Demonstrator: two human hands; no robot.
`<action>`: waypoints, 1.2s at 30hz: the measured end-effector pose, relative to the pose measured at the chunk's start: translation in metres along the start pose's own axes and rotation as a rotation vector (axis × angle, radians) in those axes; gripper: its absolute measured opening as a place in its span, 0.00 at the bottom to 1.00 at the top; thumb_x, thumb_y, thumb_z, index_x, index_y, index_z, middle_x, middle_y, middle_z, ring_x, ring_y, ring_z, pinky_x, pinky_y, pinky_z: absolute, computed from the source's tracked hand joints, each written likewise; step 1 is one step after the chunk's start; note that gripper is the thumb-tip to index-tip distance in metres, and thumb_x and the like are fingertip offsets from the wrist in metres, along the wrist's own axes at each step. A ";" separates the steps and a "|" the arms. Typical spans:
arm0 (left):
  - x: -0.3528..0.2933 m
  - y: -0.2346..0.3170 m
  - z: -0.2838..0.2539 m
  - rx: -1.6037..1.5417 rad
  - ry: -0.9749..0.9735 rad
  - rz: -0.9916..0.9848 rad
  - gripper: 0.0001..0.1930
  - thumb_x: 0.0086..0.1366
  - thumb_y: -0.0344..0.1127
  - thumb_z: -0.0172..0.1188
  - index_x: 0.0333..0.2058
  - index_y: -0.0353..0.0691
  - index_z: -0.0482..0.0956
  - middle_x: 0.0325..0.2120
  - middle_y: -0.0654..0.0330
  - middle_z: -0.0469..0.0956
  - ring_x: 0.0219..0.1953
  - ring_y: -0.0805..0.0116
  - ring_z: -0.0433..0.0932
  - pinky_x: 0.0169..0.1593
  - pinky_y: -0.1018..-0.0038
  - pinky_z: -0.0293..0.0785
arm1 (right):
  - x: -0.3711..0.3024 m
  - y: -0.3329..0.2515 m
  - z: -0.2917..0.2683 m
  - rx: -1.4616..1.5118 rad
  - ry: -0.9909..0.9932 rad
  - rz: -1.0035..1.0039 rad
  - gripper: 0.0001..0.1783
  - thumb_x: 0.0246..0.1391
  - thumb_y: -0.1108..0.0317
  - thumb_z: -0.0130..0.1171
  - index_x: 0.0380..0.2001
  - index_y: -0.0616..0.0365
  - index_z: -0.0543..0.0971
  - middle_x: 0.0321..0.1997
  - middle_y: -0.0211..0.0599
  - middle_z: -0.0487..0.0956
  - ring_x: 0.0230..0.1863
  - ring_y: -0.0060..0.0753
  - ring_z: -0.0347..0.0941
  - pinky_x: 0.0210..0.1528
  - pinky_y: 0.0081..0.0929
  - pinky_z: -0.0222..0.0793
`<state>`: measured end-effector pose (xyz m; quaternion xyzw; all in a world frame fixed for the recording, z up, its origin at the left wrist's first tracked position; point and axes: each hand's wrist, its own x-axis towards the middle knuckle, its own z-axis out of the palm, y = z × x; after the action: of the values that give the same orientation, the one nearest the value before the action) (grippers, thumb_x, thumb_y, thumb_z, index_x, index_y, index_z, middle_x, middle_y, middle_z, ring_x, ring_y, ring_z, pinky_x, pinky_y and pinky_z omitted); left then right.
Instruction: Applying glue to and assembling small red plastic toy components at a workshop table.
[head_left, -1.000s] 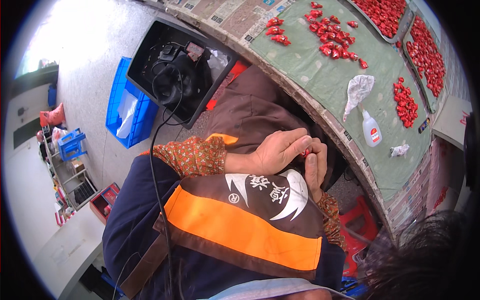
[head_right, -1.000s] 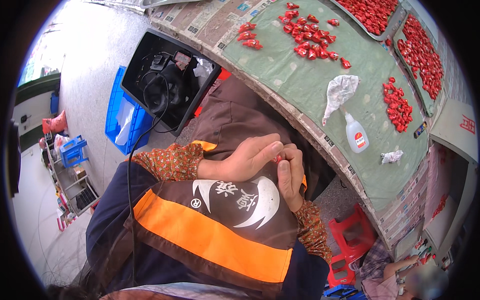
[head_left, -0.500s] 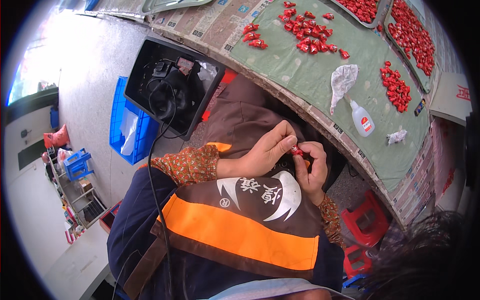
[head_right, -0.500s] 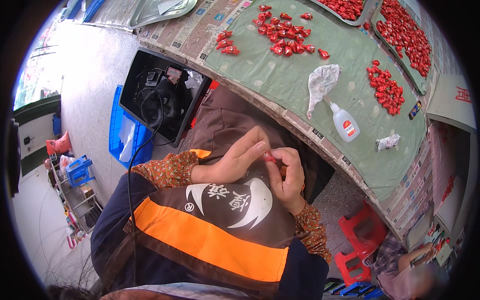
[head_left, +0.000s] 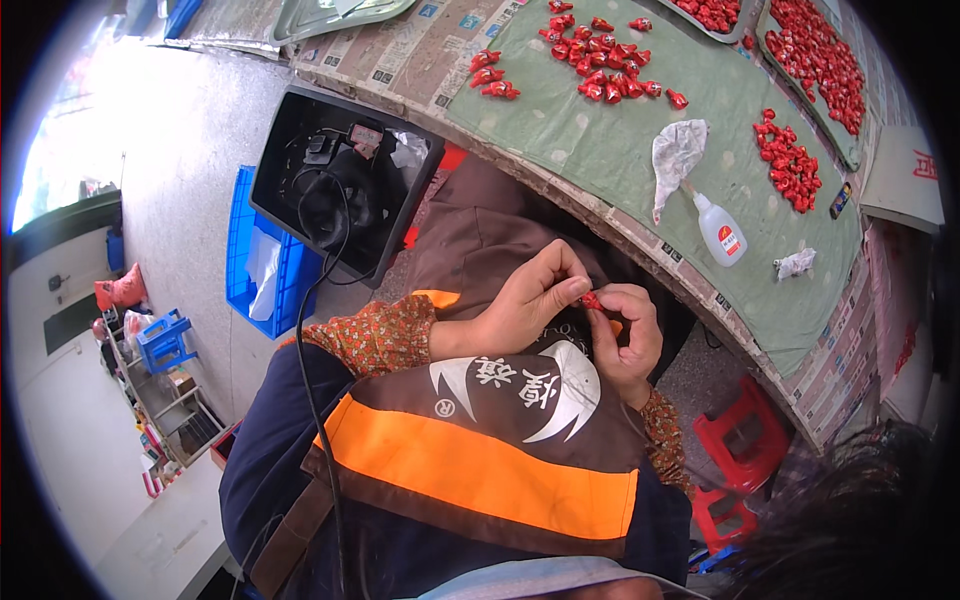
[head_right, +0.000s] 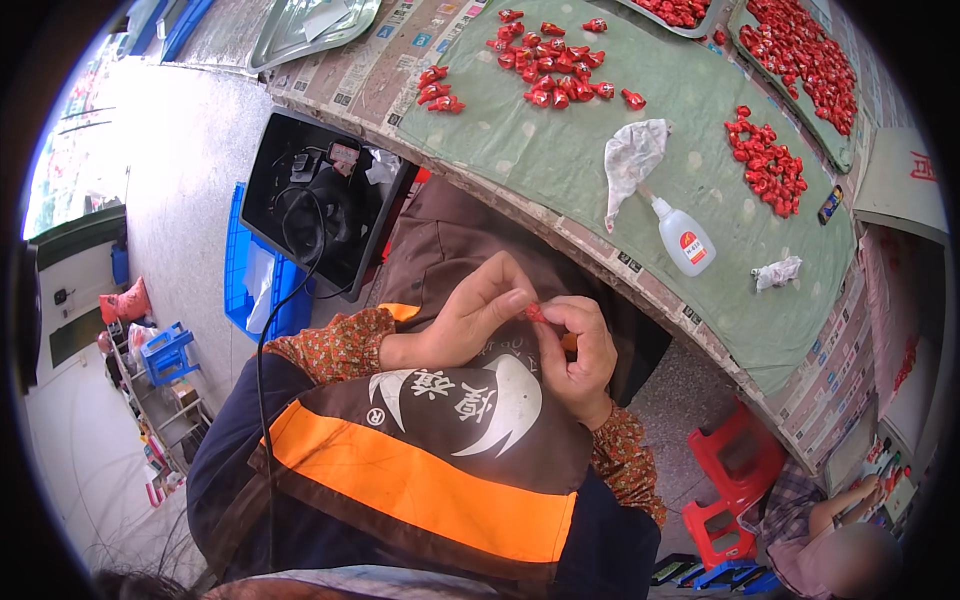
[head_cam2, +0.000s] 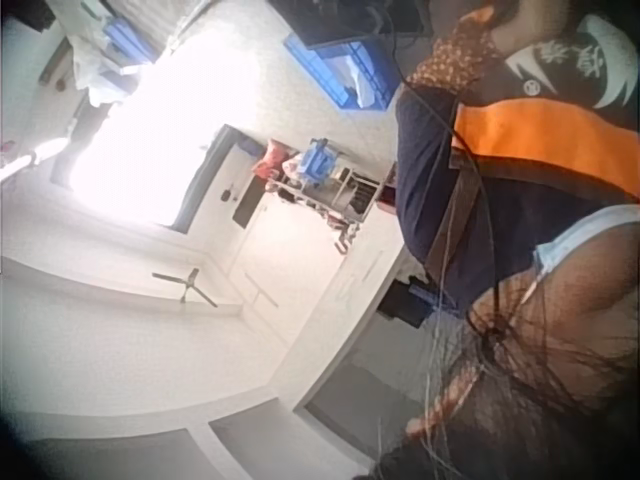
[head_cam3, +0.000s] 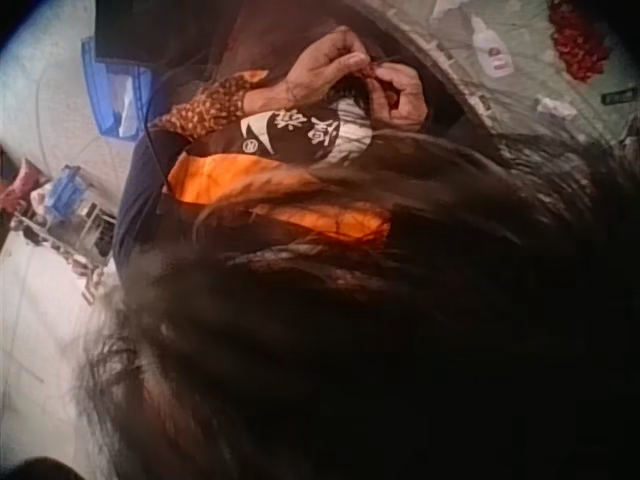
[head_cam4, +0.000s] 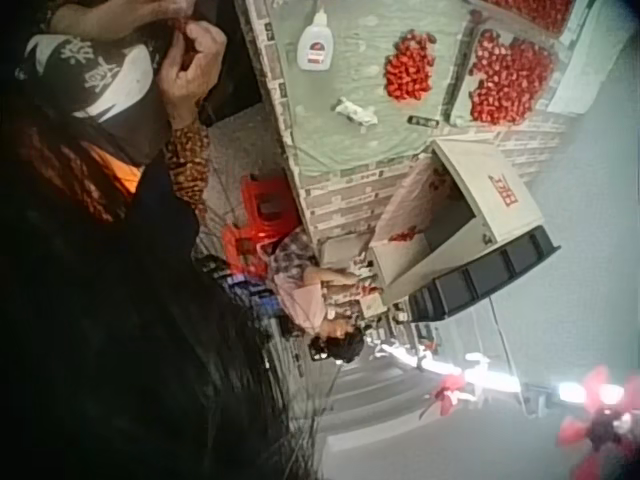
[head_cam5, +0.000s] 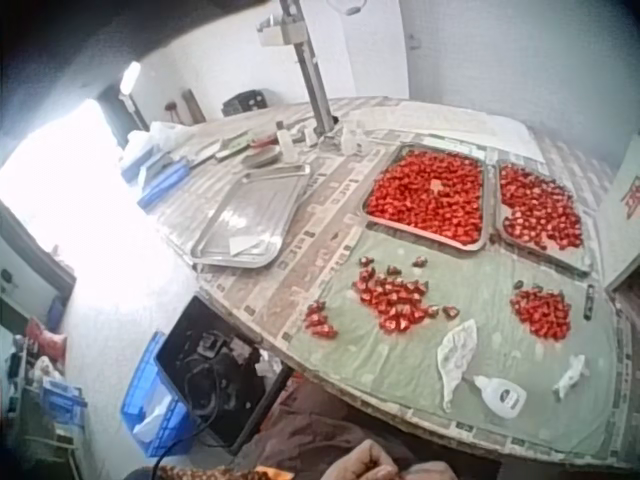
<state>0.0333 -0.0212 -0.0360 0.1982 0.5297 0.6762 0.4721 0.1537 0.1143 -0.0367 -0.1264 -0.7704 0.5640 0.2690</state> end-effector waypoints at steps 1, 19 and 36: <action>0.000 0.001 0.001 0.000 -0.005 0.000 0.09 0.78 0.36 0.50 0.44 0.36 0.67 0.39 0.64 0.72 0.42 0.79 0.71 0.51 0.79 0.68 | 0.001 -0.001 0.000 -0.009 0.010 -0.019 0.17 0.50 0.85 0.67 0.42 0.60 0.77 0.39 0.41 0.81 0.36 0.34 0.79 0.34 0.23 0.73; 0.006 0.018 0.006 0.565 0.093 0.332 0.08 0.64 0.29 0.65 0.38 0.37 0.75 0.35 0.56 0.75 0.37 0.55 0.75 0.44 0.66 0.71 | 0.002 -0.011 -0.013 0.054 -0.076 0.185 0.14 0.54 0.78 0.64 0.45 0.61 0.77 0.40 0.37 0.81 0.33 0.27 0.77 0.29 0.19 0.69; 0.001 0.018 0.006 0.355 0.029 -0.011 0.08 0.68 0.26 0.62 0.44 0.34 0.76 0.39 0.57 0.78 0.43 0.68 0.78 0.48 0.74 0.74 | 0.001 -0.020 -0.003 -0.174 -0.021 0.133 0.14 0.46 0.80 0.62 0.39 0.63 0.75 0.32 0.44 0.78 0.29 0.46 0.78 0.33 0.33 0.75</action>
<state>0.0297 -0.0175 -0.0176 0.2660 0.6486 0.5722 0.4257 0.1572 0.1106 -0.0173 -0.1942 -0.8091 0.5129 0.2110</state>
